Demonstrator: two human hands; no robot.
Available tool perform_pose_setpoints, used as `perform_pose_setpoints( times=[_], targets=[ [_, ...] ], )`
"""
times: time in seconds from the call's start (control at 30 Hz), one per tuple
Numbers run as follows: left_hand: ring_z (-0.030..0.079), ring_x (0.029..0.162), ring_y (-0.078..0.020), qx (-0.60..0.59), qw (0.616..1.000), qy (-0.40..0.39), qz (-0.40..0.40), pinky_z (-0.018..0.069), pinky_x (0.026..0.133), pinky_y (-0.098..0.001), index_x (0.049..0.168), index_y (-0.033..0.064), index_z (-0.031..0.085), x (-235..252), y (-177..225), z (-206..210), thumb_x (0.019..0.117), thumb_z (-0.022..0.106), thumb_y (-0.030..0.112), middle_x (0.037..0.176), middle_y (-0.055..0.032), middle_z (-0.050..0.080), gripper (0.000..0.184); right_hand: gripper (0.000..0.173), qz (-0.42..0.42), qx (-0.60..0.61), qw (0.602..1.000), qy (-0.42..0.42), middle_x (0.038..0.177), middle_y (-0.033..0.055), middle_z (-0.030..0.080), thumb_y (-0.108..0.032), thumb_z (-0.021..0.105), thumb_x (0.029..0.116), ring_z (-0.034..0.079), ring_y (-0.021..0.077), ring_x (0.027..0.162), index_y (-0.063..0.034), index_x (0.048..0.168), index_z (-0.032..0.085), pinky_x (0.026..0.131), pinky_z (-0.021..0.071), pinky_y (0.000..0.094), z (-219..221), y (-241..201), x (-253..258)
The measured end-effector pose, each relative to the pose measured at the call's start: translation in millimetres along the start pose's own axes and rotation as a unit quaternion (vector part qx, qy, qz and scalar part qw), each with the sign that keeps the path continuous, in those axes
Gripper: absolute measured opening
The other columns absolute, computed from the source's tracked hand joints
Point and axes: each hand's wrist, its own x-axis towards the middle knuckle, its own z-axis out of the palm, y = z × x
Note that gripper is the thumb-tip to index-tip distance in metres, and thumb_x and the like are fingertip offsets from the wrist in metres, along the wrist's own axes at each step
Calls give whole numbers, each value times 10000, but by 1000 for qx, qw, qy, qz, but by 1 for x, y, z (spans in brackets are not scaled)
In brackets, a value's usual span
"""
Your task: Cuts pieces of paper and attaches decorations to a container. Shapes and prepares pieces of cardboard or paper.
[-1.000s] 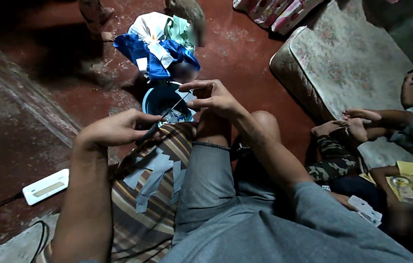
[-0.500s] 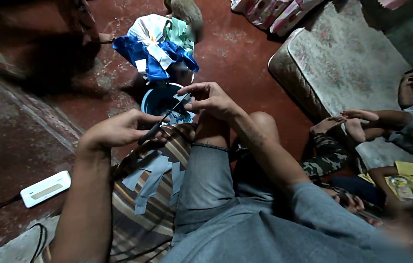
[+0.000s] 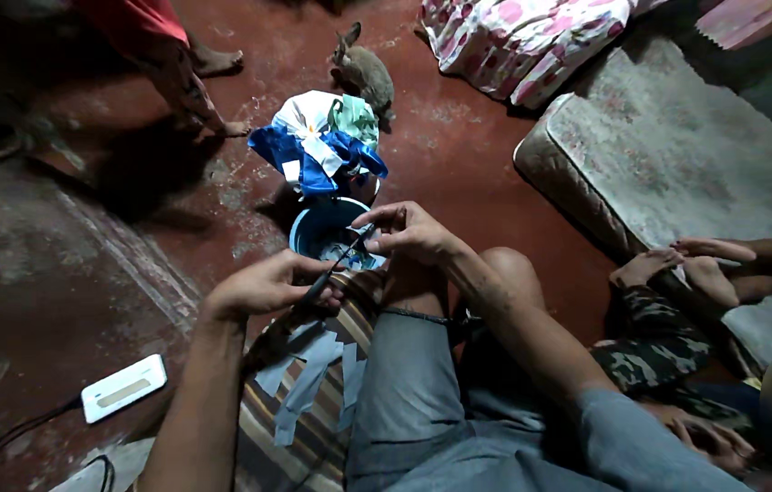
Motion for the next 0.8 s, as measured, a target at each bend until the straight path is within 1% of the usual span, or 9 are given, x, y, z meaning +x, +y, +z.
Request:
perform_pose_setpoints(
  times=[0.07,0.17,0.27,0.33,0.4,0.53,0.6,0.7,0.8],
  targets=[
    [729,1022,-195,2,1000,-20,6,599,941,-342,1418,39,576,1,-2,-2,975,633,88,1115,-88,747,449,373,12,-8,1000,-7,903,80,705,-15,720,856,603,78,637,-23,1228,693,569,539,233,1,3,-1],
    [733,1016,-219,-15,999,-28,14,607,932,-356,1402,31,585,1,-4,-3,991,636,135,1117,-101,746,427,368,17,3,1000,-19,954,90,722,9,717,861,636,89,685,-19,1227,696,615,564,254,0,5,5],
    [734,1008,-216,-10,999,-28,19,606,925,-350,1395,32,592,2,-5,-2,992,634,141,1106,-99,749,419,367,17,12,1000,-15,973,97,726,20,723,850,626,87,663,-11,1215,702,577,549,236,1,4,4],
    [728,1037,-208,3,999,-31,22,594,953,-343,1423,27,573,4,-6,-1,991,638,136,1128,-98,748,449,374,24,12,1000,-11,969,98,723,13,727,844,628,90,663,-12,1217,701,577,553,239,3,4,1],
    [724,1041,-204,-1,999,-33,24,590,952,-333,1406,26,587,5,-6,1,989,640,134,1132,-98,746,434,376,24,14,1000,-10,955,85,717,13,718,843,617,74,662,-10,1218,696,579,543,224,5,3,-1],
    [732,1025,-238,-24,999,-24,18,599,945,-359,1372,13,600,4,-5,1,995,620,113,1122,-123,746,390,390,-1,34,999,-26,1012,83,726,21,712,845,644,69,734,28,1233,673,659,565,234,3,1,5],
    [736,1017,-264,-32,999,-19,11,605,943,-380,1362,-5,607,3,-4,4,983,609,82,1111,-142,745,388,380,-3,23,1000,-19,984,81,712,23,707,854,617,62,698,23,1232,674,623,547,219,3,3,2],
    [739,981,-217,-14,1000,-3,11,611,891,-326,1347,5,625,2,6,11,938,626,92,1083,-115,753,419,399,-1,35,999,-32,1032,71,723,63,704,831,640,58,738,29,1227,675,654,558,222,3,0,5],
    [738,1002,-232,-15,1000,-4,14,610,895,-328,1333,10,641,2,8,10,938,633,105,1100,-123,755,407,395,-9,54,997,-47,1068,86,724,80,706,827,660,77,782,41,1219,676,700,576,245,2,2,7]
  ],
)
